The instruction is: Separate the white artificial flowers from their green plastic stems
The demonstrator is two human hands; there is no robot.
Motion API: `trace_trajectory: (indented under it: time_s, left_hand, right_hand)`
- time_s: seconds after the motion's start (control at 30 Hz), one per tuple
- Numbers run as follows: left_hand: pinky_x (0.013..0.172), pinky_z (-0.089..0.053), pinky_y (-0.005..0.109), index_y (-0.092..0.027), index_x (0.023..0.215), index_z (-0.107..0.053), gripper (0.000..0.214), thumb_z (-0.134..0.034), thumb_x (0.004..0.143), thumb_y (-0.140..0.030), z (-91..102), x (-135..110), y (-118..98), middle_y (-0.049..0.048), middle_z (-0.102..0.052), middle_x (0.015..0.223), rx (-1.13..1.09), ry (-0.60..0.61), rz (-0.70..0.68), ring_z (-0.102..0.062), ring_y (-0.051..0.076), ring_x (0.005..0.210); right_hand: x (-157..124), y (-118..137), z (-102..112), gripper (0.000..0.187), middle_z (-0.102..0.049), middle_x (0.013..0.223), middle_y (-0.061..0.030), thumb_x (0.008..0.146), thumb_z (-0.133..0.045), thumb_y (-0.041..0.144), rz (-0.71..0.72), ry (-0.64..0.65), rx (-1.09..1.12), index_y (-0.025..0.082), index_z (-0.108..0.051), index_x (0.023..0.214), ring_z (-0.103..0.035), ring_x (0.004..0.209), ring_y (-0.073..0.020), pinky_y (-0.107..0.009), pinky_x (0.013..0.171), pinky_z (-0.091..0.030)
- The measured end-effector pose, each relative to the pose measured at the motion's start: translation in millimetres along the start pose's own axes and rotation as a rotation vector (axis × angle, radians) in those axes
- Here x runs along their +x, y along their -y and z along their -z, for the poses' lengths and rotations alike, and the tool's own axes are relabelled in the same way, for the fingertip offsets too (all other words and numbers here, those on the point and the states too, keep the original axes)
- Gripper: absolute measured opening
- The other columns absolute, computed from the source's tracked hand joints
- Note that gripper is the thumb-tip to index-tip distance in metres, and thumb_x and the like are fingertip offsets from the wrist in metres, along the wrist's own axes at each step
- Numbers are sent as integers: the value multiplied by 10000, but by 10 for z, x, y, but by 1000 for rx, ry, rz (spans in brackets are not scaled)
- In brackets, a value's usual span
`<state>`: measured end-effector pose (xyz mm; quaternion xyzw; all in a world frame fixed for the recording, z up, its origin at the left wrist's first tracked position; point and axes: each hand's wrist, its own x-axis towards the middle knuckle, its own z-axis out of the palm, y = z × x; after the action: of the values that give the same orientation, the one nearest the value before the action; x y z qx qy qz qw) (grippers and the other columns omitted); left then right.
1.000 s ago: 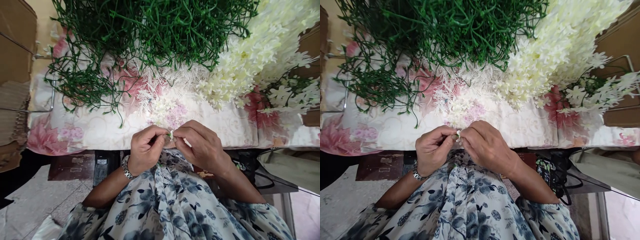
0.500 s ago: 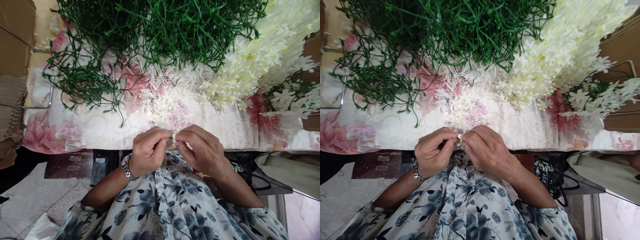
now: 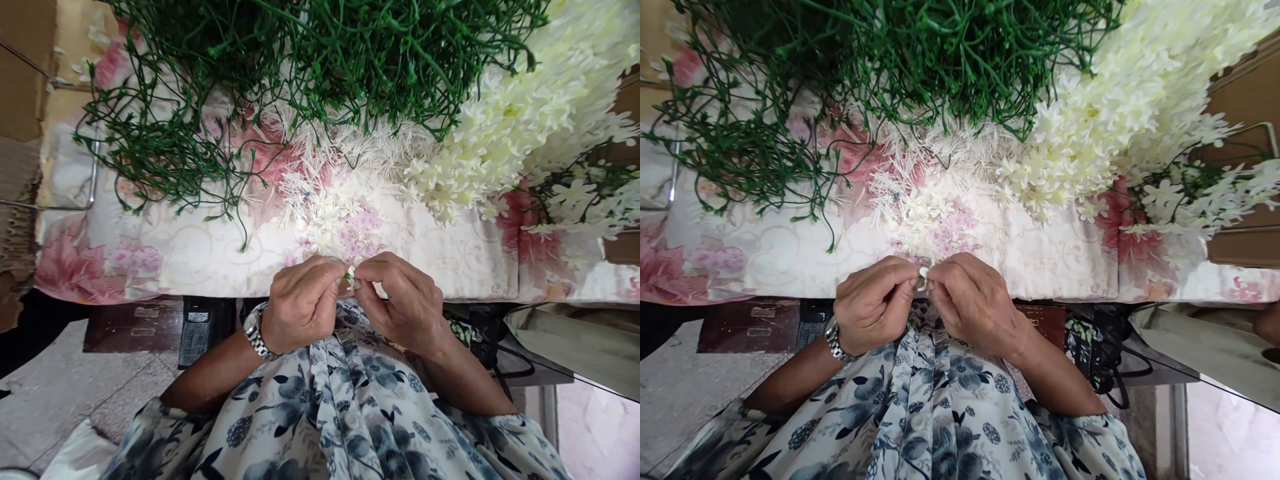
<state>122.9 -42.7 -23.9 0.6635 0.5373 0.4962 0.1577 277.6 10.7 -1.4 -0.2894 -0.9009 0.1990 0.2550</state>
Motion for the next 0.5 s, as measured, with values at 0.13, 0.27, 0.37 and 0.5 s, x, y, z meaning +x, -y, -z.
trace_trajectory:
  time_s: [0.13, 0.27, 0.37, 0.5]
  left_hand:
    - [639, -498, 217, -142, 842, -578, 151, -493, 777, -35, -18, -3, 15, 38, -640, 729, -23, 6, 40, -597, 112, 689]
    - [623, -494, 206, -133, 820, -584, 135, -482, 792, -49, -35, -5, 17, 34, -624, 704, -27, -8, 60, -588, 104, 666]
    - [622, -489, 200, -134, 812, -584, 125, -488, 792, -55, -49, -10, 15, 30, -623, 700, -24, -22, 74, -590, 100, 663]
    - [622, -478, 197, -140, 807, -580, 115, -502, 785, -58, -73, -18, 18, 16, -620, 678, -5, -50, 93, -589, 98, 647]
  right_hand:
    - [-8, -11, -50, 171, -583, 728, -16, 782, -522, 59, -4, -34, 22, 173, -498, 907, -555, 717, -113, -227, 635, -472]
    - [0, -14, -92, 164, -565, 705, -11, 784, -512, 55, -4, -58, 10, 170, -495, 899, -536, 679, -104, -214, 604, -460]
    - [6, -17, -118, 159, -554, 695, -7, 785, -509, 58, -8, -75, 6, 172, -491, 894, -530, 662, -102, -212, 594, -455]
    - [6, -32, -144, 173, -547, 688, -3, 784, -506, 53, -6, -92, -8, 181, -475, 897, -527, 656, -107, -216, 592, -454]
